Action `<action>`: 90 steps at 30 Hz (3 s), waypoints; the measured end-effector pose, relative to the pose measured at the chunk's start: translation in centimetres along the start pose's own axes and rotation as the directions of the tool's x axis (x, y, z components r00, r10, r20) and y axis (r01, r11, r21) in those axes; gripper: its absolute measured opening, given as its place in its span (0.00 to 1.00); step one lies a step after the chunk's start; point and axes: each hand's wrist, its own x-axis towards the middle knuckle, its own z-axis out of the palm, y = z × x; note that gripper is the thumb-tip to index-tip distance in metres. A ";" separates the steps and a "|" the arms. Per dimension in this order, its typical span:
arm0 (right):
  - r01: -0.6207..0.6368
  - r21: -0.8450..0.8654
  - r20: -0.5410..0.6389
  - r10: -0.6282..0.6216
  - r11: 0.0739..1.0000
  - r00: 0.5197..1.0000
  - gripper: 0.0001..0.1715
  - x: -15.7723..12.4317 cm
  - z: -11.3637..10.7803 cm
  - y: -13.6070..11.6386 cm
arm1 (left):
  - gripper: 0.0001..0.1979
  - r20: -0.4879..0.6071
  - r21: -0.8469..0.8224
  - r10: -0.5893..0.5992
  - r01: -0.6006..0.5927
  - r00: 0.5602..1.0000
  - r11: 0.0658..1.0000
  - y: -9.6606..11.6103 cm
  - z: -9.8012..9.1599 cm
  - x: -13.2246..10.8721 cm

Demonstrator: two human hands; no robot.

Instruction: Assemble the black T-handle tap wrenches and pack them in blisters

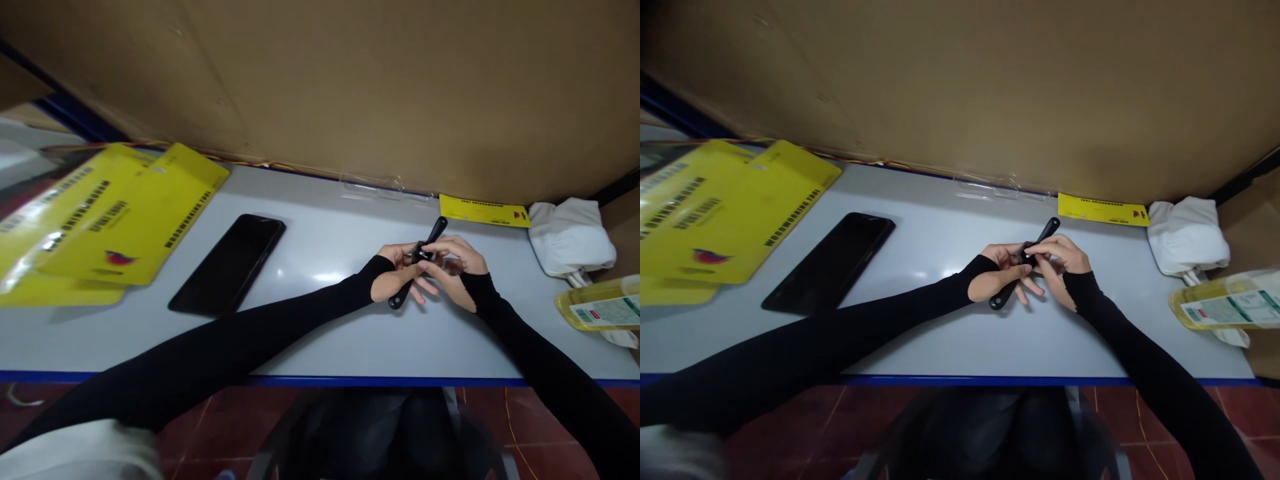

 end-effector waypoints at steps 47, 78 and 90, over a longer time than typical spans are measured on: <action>0.019 -0.037 0.022 -0.019 0.999 1.000 0.07 -0.7 0.0 -1.2 | 0.19 -0.065 0.058 0.022 -0.018 0.998 0.998 0.3 0.6 -0.5; 0.017 -0.045 0.003 -0.017 0.999 1.000 0.12 -0.7 -0.5 -1.2 | 0.22 -0.028 0.059 0.041 -0.039 0.999 0.997 0.1 0.6 -0.5; -0.014 0.049 0.010 0.014 0.999 1.000 0.05 -0.4 -0.2 -1.0 | 0.23 -0.037 0.072 0.027 -0.025 0.999 0.997 0.0 0.8 -0.7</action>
